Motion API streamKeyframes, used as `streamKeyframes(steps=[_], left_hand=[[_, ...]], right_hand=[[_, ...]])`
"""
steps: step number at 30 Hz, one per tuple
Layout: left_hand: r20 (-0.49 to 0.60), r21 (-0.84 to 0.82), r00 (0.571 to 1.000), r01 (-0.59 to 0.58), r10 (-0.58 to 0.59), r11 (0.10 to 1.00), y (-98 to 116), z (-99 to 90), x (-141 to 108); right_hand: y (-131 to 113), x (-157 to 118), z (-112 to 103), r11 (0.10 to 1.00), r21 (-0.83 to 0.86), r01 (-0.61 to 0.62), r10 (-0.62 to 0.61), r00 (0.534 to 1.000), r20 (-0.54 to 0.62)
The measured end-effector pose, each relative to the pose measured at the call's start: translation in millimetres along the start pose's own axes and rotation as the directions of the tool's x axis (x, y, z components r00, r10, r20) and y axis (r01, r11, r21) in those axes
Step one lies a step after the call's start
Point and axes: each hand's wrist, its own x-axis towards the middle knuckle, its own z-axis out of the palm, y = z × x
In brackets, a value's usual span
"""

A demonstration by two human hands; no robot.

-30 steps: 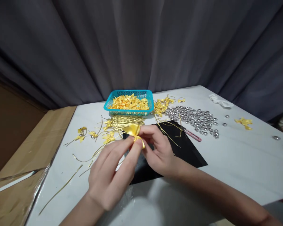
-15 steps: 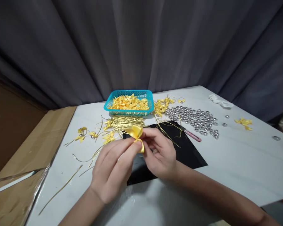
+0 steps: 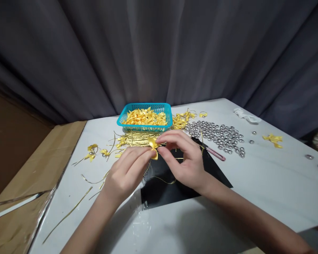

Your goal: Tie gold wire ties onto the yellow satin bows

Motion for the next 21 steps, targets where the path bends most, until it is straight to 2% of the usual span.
streamKeyframes(steps=[3,7,13,15,18,21], left_hand=[[-0.012,-0.017,1.000,-0.023,0.023,1.000,0.4,3.7,-1.1],[-0.010,-0.061,1.000,-0.007,0.007,0.998,-2.1,11.5,-3.9],[0.048,-0.090,0.998,0.033,-0.028,0.995,-4.7,25.9,-10.8],[0.048,-0.099,0.998,0.052,-0.047,0.994,-2.9,31.2,-13.0],[0.048,-0.100,0.998,0.045,-0.041,0.994,-0.2,38.0,-15.9],[0.067,-0.092,0.997,0.041,-0.035,0.995,-0.4,41.4,-18.7]], right_hand=[[6.4,1.1,-0.6,0.999,0.020,-0.048,0.047,0.998,0.046],[18.4,1.3,-1.7,1.000,0.017,-0.012,0.010,0.993,0.121],[34.3,1.2,-7.8,0.996,0.039,-0.084,0.068,0.949,0.308],[37.2,-1.1,-7.1,0.995,0.047,-0.086,0.070,0.958,0.280],[39.6,-4.2,-3.7,0.992,0.066,-0.107,0.096,0.984,0.151],[42.0,-5.3,0.0,0.981,0.116,-0.154,0.143,0.985,0.096]])
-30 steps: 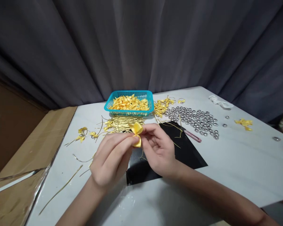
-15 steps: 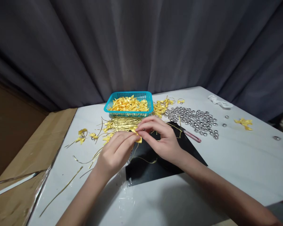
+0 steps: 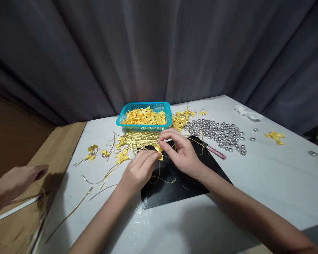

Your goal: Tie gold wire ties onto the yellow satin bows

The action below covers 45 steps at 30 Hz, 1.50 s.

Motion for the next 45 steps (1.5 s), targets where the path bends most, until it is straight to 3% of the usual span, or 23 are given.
streamKeyframes(steps=[5,12,16,23,33,36,39,42,45], left_hand=[[-0.018,0.034,1.000,-0.021,0.021,0.999,-3.9,0.4,-2.6],[-0.063,0.032,0.998,0.029,-0.027,0.999,-0.4,1.9,-0.9],[-0.117,0.042,0.993,0.029,-0.024,0.999,-0.8,5.7,-3.7],[-0.173,0.019,0.985,0.030,-0.026,0.999,-4.8,13.6,-11.8],[-0.257,-0.122,0.952,0.141,-0.168,0.982,-7.0,20.4,-18.3],[-0.291,-0.157,0.927,0.198,-0.237,0.967,-5.0,30.9,-27.0],[-0.243,-0.185,0.933,0.225,-0.267,0.956,-1.8,42.0,-35.7],[-0.172,-0.204,0.946,0.238,-0.274,0.950,-0.3,48.6,-41.2],[-0.149,-0.201,0.946,0.257,-0.289,0.945,-1.6,50.4,-43.5]], right_hand=[[5.6,-1.2,2.4,0.990,0.095,-0.104,0.091,0.987,0.132],[4.5,-3.5,3.6,0.992,-0.053,0.114,-0.101,0.974,0.202],[3.7,-3.3,10.5,0.989,-0.042,0.144,-0.137,0.981,0.139],[0.7,-7.4,21.5,0.999,-0.005,0.048,-0.048,0.998,0.038],[-4.4,-2.0,30.0,0.998,0.043,0.037,-0.040,0.998,0.055],[-1.8,-2.6,31.6,0.992,0.119,-0.049,0.040,0.996,0.082],[-1.9,4.7,27.9,0.952,0.257,-0.164,0.153,0.986,0.063],[-6.7,22.3,17.2,0.894,0.420,-0.153,0.174,0.985,-0.013],[-17.0,39.4,2.7,0.808,0.551,-0.209,0.226,0.973,0.037]])
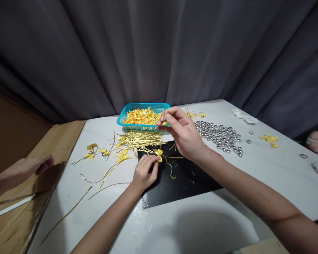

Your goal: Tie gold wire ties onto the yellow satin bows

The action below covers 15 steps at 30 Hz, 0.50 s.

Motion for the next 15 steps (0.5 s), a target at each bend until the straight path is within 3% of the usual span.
streamKeyframes(steps=[5,10,15], left_hand=[[0.045,-0.001,0.999,-0.007,0.007,1.000,-3.2,1.0,-1.1],[0.130,-0.013,0.991,-0.032,0.034,0.999,-5.1,3.7,-2.6],[0.178,-0.001,0.984,-0.015,0.015,1.000,-8.9,5.5,-4.3]], right_hand=[[-41.6,5.9,-2.3,0.976,0.099,-0.192,0.192,0.981,0.008],[-87.0,11.8,0.4,0.918,0.098,-0.385,0.393,0.915,-0.088],[-120.2,11.7,2.1,0.892,0.162,-0.422,0.448,0.872,-0.197]])
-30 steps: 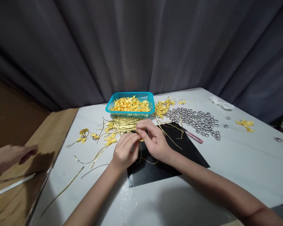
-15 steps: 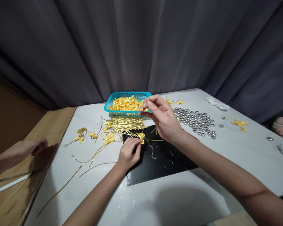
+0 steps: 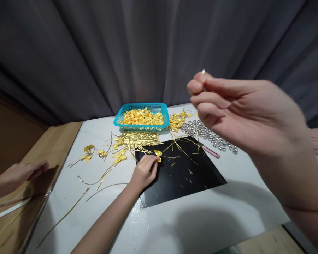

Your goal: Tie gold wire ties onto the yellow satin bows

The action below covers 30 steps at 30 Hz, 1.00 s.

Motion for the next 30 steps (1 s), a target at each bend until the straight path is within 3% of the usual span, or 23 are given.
streamKeyframes(steps=[3,9,11,13,15,17,20,22,25,27,30], left_hand=[[0.033,-0.002,0.999,0.007,-0.007,1.000,-1.3,0.9,-1.1],[0.112,0.000,0.993,0.038,-0.038,0.999,-0.7,1.4,-1.5],[0.158,0.007,0.986,0.056,-0.057,0.998,-0.9,-1.1,-0.2],[0.200,0.026,0.976,0.083,-0.087,0.996,-1.5,-5.6,2.1],[0.205,0.053,0.969,0.130,-0.138,0.990,-1.6,-11.2,5.5],[0.171,0.070,0.967,0.181,-0.191,0.981,0.6,-15.7,9.2],[0.096,0.012,0.954,0.286,-0.286,0.958,11.1,-15.4,13.7],[0.101,-0.186,0.899,0.439,-0.427,0.879,22.3,-9.5,15.5],[0.308,-0.503,0.777,0.623,-0.550,0.599,38.9,3.5,16.4],[0.407,-0.590,0.706,0.688,-0.580,0.423,46.2,10.3,16.4],[0.419,-0.614,0.659,0.713,-0.625,0.339,50.3,13.2,16.1]], right_hand=[[-8.5,-13.1,-3.2,0.998,0.034,0.052,-0.050,0.997,-0.053],[-16.2,-26.3,-8.0,0.989,-0.132,0.070,-0.092,0.982,-0.162],[-10.1,-22.0,-11.0,0.979,-0.131,0.155,-0.173,0.974,-0.147],[8.1,-14.9,-18.3,0.946,-0.121,0.299,-0.309,0.949,-0.067],[38.8,-8.2,-29.8,0.923,-0.161,0.349,-0.359,0.933,-0.038],[76.5,-4.4,-42.2,0.962,-0.217,0.168,-0.195,0.975,-0.106],[128.0,-5.4,-54.5,0.982,-0.190,-0.008,-0.034,0.976,-0.215],[150.6,-8.2,-56.7,0.983,-0.167,-0.074,0.036,0.975,-0.220],[168.0,-10.9,-54.4,0.988,-0.096,-0.122,0.101,0.976,-0.193],[173.9,-11.0,-52.1,0.984,-0.116,-0.137,0.116,0.979,-0.171],[179.1,-8.5,-53.1,0.958,-0.266,-0.108,0.078,0.990,-0.119]])
